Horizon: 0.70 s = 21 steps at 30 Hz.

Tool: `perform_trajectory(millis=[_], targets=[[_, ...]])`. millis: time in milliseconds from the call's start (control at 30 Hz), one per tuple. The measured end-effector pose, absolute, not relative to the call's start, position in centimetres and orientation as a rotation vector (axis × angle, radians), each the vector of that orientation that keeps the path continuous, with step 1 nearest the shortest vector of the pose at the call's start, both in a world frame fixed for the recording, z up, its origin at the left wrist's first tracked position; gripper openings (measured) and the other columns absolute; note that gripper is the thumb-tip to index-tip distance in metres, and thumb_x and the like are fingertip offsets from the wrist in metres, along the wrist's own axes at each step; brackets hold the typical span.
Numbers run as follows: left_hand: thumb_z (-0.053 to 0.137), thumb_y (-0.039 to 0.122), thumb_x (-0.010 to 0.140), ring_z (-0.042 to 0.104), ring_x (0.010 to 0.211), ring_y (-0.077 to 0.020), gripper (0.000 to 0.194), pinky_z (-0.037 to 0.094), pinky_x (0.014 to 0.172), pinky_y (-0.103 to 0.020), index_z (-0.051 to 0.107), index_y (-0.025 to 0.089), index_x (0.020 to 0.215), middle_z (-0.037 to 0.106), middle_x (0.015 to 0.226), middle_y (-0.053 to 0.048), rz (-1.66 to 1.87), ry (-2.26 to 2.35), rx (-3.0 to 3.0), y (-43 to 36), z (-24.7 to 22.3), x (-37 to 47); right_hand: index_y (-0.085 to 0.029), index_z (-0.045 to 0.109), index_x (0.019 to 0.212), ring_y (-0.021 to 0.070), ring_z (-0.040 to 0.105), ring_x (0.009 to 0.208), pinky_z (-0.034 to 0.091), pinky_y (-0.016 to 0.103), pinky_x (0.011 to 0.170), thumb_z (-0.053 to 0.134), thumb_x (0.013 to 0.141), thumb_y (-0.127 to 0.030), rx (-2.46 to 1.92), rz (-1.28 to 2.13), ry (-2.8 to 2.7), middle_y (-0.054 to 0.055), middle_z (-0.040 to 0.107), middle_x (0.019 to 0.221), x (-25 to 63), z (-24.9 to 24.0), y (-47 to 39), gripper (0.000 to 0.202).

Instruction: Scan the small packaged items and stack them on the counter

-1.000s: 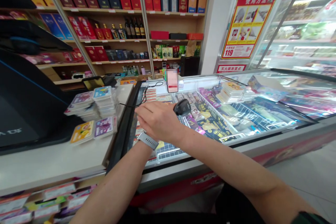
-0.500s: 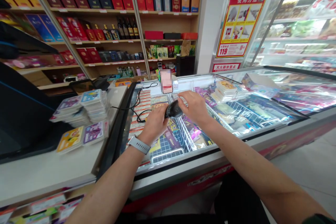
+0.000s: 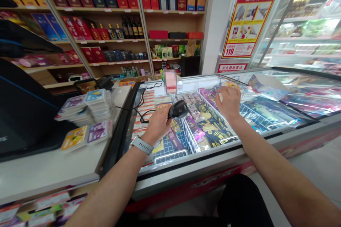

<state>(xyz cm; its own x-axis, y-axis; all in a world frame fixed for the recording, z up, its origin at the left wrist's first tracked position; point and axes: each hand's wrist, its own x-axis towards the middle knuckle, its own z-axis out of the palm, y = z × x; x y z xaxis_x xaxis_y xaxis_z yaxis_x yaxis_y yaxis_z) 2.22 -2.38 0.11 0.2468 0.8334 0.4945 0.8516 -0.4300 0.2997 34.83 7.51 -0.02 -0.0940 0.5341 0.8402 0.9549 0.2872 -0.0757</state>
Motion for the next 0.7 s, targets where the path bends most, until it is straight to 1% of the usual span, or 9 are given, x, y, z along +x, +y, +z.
perform_trajectory(millis=[100, 167, 233, 300, 400, 500, 600, 700], targets=[[0.058, 0.01, 0.085, 0.064, 0.127, -0.0299, 0.055, 0.051, 0.111, -0.047, 0.052, 0.017, 0.139, 0.067, 0.139, -0.013, -0.945, -1.655, -2.449, -2.3, 0.0, 2.1, -0.014, 0.069, 0.119, 0.0316, 0.047, 0.132, 0.024, 0.054, 0.117, 0.047, 0.095, -0.034, -1.431, -0.699, -1.698, 0.022, 0.061, 0.137, 35.9, 0.1, 7.7, 0.038], [0.058, 0.01, 0.085, 0.063, 0.128, -0.0301, 0.055, 0.05, 0.112, -0.047, 0.053, 0.016, 0.139, 0.066, 0.14, -0.014, -0.954, -1.643, -2.45, -2.3, 0.0, 2.0, -0.013, 0.064, 0.128, 0.035, 0.042, 0.138, 0.021, 0.061, 0.116, 0.048, 0.094, -0.034, -1.525, -0.701, -1.662, 0.024, 0.053, 0.146, 36.4, 0.3, 7.7, 0.043], [0.057, 0.01, 0.085, 0.064, 0.128, -0.0299, 0.053, 0.051, 0.111, -0.047, 0.053, 0.015, 0.138, 0.066, 0.139, -0.014, -0.961, -1.639, -2.447, -2.3, 0.0, 2.0, -0.013, 0.06, 0.135, 0.0384, 0.038, 0.141, 0.021, 0.067, 0.114, 0.048, 0.094, -0.034, -1.613, -0.689, -1.624, 0.025, 0.049, 0.15, 36.9, 0.4, 7.6, 0.048], [0.057, 0.011, 0.085, 0.064, 0.126, -0.0292, 0.053, 0.052, 0.11, -0.046, 0.053, 0.017, 0.138, 0.068, 0.137, -0.013, -0.958, -1.648, -2.437, -2.3, 0.0, 2.0, -0.013, 0.058, 0.138, 0.0412, 0.037, 0.141, 0.023, 0.071, 0.112, 0.048, 0.093, -0.035, -1.668, -0.677, -1.599, 0.027, 0.047, 0.151, 37.3, 0.3, 7.6, 0.051], [0.058, 0.012, 0.086, 0.065, 0.125, -0.0283, 0.052, 0.052, 0.109, -0.045, 0.053, 0.019, 0.138, 0.068, 0.136, -0.012, -0.95, -1.66, -2.428, -2.4, 0.1, 2.0, -0.012, 0.057, 0.14, 0.0433, 0.04, 0.139, 0.024, 0.072, 0.11, 0.048, 0.094, -0.039, -1.717, -0.662, -1.568, 0.029, 0.046, 0.152, 37.8, 0.1, 7.8, 0.054], [0.059, 0.011, 0.085, 0.065, 0.126, -0.0281, 0.054, 0.052, 0.11, -0.045, 0.053, 0.02, 0.138, 0.068, 0.137, -0.011, -0.956, -1.668, -2.432, -2.5, 0.2, 2.0, -0.011, 0.056, 0.143, 0.0421, 0.047, 0.133, 0.024, 0.071, 0.111, 0.046, 0.096, -0.04, -1.759, -0.641, -1.556, 0.029, 0.048, 0.151, 38.1, -0.2, 8.2, 0.056], [0.06, 0.01, 0.084, 0.064, 0.127, -0.0288, 0.056, 0.051, 0.112, -0.046, 0.053, 0.019, 0.139, 0.068, 0.137, -0.011, -0.963, -1.689, -2.426, -2.6, 0.4, 2.1, -0.011, 0.057, 0.143, 0.0401, 0.052, 0.126, 0.023, 0.071, 0.112, 0.044, 0.097, -0.039, -1.766, -0.632, -1.563, 0.027, 0.05, 0.15, 38.3, -0.5, 8.6, 0.055], [0.059, 0.009, 0.084, 0.064, 0.128, -0.029, 0.056, 0.05, 0.112, -0.046, 0.053, 0.018, 0.138, 0.067, 0.138, -0.012, -0.965, -1.685, -2.433, -2.6, 0.5, 2.1, -0.014, 0.06, 0.14, 0.0391, 0.054, 0.124, 0.021, 0.072, 0.114, 0.043, 0.098, -0.038, -1.72, -0.651, -1.57, 0.024, 0.052, 0.149, 38.8, -0.9, 8.9, 0.052]])
